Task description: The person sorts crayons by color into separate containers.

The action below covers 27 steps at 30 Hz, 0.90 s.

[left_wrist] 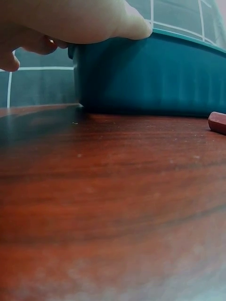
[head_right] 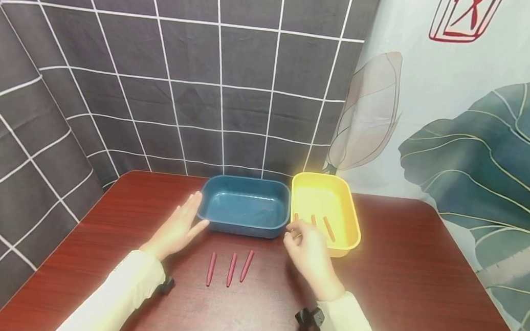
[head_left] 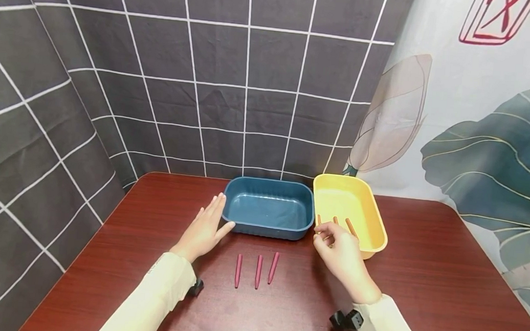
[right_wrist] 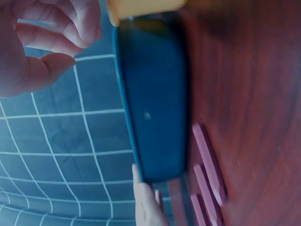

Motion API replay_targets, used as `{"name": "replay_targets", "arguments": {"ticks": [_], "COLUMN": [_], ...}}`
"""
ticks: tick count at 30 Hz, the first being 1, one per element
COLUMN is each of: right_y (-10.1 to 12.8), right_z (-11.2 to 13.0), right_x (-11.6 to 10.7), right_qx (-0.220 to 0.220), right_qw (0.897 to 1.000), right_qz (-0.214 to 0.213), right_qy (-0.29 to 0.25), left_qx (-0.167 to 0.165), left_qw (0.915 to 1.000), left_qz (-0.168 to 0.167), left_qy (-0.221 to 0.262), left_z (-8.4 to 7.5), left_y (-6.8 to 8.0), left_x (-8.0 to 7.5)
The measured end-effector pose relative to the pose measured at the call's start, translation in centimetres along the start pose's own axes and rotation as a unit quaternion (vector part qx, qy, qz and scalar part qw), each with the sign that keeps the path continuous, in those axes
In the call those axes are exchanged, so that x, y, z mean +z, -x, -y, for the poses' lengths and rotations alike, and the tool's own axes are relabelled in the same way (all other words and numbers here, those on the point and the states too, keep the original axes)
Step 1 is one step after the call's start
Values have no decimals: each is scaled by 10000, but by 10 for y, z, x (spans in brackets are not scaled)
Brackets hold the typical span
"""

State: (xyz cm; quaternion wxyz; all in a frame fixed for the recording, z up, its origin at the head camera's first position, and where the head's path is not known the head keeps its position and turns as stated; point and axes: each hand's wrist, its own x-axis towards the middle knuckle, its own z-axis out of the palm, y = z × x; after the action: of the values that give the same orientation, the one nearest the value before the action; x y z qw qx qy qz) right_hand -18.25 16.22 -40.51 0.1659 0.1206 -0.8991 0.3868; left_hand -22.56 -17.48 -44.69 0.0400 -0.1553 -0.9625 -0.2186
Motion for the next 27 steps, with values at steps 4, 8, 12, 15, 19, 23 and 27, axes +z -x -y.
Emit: {"name": "replay_targets", "arguments": {"ticks": [4, 8, 12, 15, 19, 23, 27], "right_y": [5, 8, 12, 15, 18, 19, 19], "right_z": [3, 4, 6, 8, 11, 13, 14], "right_x": [10, 21, 32, 40, 50, 59, 66], "right_qx": [264, 515, 753, 980, 1328, 1334, 1127], "right_qw": [9987, 9957, 9917, 9867, 9768, 9770, 9832], "right_qz": [308, 573, 804, 987, 1227, 1311, 1273], "right_qy": [-318, -514, -660, -837, -1146, -1022, -667], "left_qx": [2, 20, 101, 152, 154, 159, 168], "left_qw": [10000, 10000, 9999, 9998, 9998, 9998, 9998], "left_qz": [-29, -48, -71, -88, -95, -106, -101], "left_qy": [-15, -23, -35, -40, -7, -13, -2], "left_z": [0, 0, -1, -1, 0, 0, 0], "left_y": [0, 0, 0, 1, 1, 1, 1], "left_x": [-1, -1, 0, 0, 1, 1, 0]}}
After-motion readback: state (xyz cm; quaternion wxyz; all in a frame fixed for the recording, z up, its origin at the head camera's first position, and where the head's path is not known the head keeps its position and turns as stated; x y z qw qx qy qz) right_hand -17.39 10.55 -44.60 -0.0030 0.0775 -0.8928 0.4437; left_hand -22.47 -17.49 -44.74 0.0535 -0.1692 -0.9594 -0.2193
